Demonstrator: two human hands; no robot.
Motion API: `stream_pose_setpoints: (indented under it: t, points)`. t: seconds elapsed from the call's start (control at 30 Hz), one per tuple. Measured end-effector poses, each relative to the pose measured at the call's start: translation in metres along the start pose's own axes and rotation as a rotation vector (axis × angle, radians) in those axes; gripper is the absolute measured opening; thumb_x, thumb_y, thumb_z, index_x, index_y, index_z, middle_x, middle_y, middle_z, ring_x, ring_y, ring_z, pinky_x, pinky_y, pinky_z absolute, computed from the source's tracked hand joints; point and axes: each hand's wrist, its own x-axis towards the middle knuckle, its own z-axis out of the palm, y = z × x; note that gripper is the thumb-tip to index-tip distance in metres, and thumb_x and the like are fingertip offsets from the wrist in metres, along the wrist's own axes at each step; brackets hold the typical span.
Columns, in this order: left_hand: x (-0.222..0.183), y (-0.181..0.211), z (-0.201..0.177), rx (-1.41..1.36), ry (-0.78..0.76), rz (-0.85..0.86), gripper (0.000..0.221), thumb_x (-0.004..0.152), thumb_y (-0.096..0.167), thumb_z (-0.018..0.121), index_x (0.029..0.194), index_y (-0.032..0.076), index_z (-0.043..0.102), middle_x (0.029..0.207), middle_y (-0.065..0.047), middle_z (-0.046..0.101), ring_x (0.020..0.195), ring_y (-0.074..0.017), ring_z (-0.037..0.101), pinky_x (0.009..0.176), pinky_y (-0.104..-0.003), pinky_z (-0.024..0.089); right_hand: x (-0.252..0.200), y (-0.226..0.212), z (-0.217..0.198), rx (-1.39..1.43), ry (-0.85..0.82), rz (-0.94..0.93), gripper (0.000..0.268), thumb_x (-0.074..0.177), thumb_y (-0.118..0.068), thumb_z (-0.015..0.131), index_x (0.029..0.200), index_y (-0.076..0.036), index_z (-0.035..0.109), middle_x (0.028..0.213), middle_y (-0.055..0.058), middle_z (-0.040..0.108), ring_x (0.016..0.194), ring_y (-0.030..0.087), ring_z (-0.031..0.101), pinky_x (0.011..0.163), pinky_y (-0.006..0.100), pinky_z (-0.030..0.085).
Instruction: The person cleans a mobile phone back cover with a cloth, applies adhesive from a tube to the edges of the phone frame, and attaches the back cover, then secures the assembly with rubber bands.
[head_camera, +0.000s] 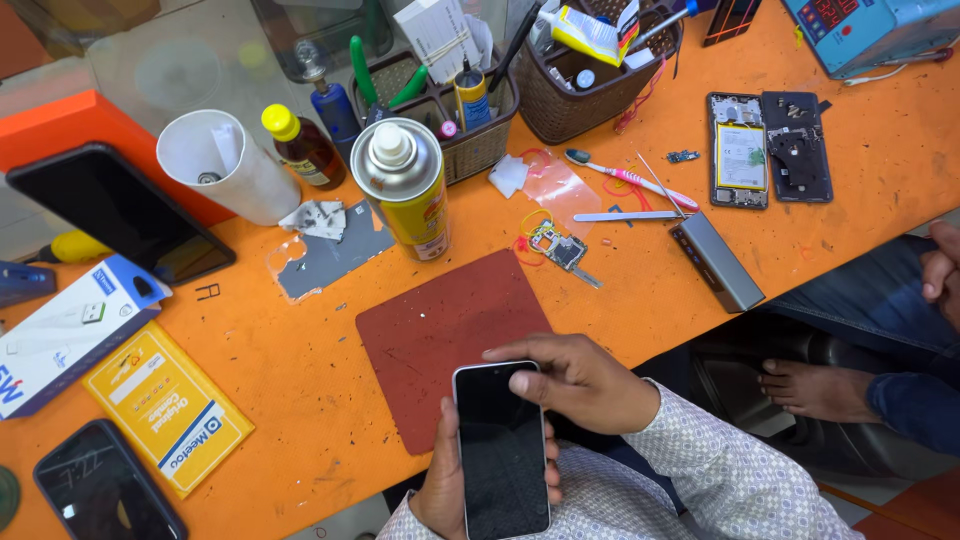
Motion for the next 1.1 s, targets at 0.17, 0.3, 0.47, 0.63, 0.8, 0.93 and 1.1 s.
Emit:
stream_pose_setpoints:
  t: [0.17,0.3,0.47,0.63,0.8,0.93,1.1]
  points:
    - [0.002,0.006,0.012,0.049,0.029,0.154,0.097,0.086,0.081,0.027,0.131,-0.002,0.053,0.102,-0.022,0.07,0.086,-0.0286,0.076,0.074,-0.045,0.066,0.027,0.013,-0.045,-0.607,0.706,-0.312,0.024,0.091,-0.015,0.07,0.112,-0.007,0.077,0.083,0.005,0.067,0.067,0.016,0.063,0.063,0.031,0.051]
    - [0.007,0.015,0.016,0.074,0.068,0.171,0.103,0.087,0.081,0.028,0.132,-0.008,0.052,0.103,-0.025,0.069,0.087,-0.0314,0.076,0.077,-0.047,0.066,0.05,0.006,-0.073,-0.876,0.763,-0.431,0.021,0.089,-0.016,0.074,0.107,-0.006,0.077,0.085,0.011,0.065,0.077,0.025,0.064,0.069,0.038,0.051]
    - [0.009,0.02,0.021,0.027,0.034,0.207,0.104,0.086,0.081,0.03,0.131,-0.01,0.051,0.105,-0.025,0.069,0.088,-0.0324,0.077,0.079,-0.048,0.066,0.079,-0.005,-0.068,-0.999,0.745,-0.345,0.019,0.084,-0.021,0.077,0.095,-0.005,0.076,0.083,0.012,0.063,0.084,0.032,0.064,0.073,0.045,0.051]
    - [0.008,0.025,0.017,0.023,-0.045,0.21,0.105,0.087,0.082,0.031,0.135,-0.009,0.049,0.113,-0.025,0.067,0.096,-0.0328,0.075,0.086,-0.05,0.063,0.087,-0.008,-0.072,-0.923,0.811,-0.43,0.019,0.088,-0.017,0.073,0.102,-0.004,0.074,0.092,0.013,0.063,0.091,0.032,0.063,0.077,0.045,0.051]
    - [0.011,0.026,0.013,0.009,-0.164,0.202,0.105,0.09,0.082,0.031,0.143,-0.007,0.045,0.128,-0.023,0.063,0.11,-0.0322,0.071,0.095,-0.05,0.059,0.102,-0.009,-0.086,-1.055,0.75,-0.425,0.011,0.087,-0.015,0.073,0.093,-0.006,0.076,0.094,0.012,0.063,0.096,0.033,0.06,0.083,0.045,0.05]
    - [0.01,0.028,0.013,-0.016,-0.171,0.178,0.103,0.089,0.082,0.03,0.143,-0.005,0.044,0.128,-0.022,0.062,0.11,-0.0318,0.071,0.097,-0.049,0.059,0.105,-0.006,-0.086,-1.049,0.779,-0.46,0.011,0.089,-0.013,0.071,0.094,-0.004,0.074,0.101,0.013,0.063,0.101,0.035,0.056,0.087,0.044,0.049]
    - [0.008,0.029,0.014,0.001,-0.192,0.163,0.103,0.091,0.082,0.029,0.145,-0.004,0.043,0.128,-0.022,0.062,0.112,-0.0314,0.07,0.1,-0.049,0.059,0.102,-0.009,-0.082,-1.115,0.731,-0.45,0.016,0.085,-0.016,0.074,0.095,-0.004,0.075,0.101,0.012,0.063,0.101,0.035,0.055,0.086,0.046,0.048]
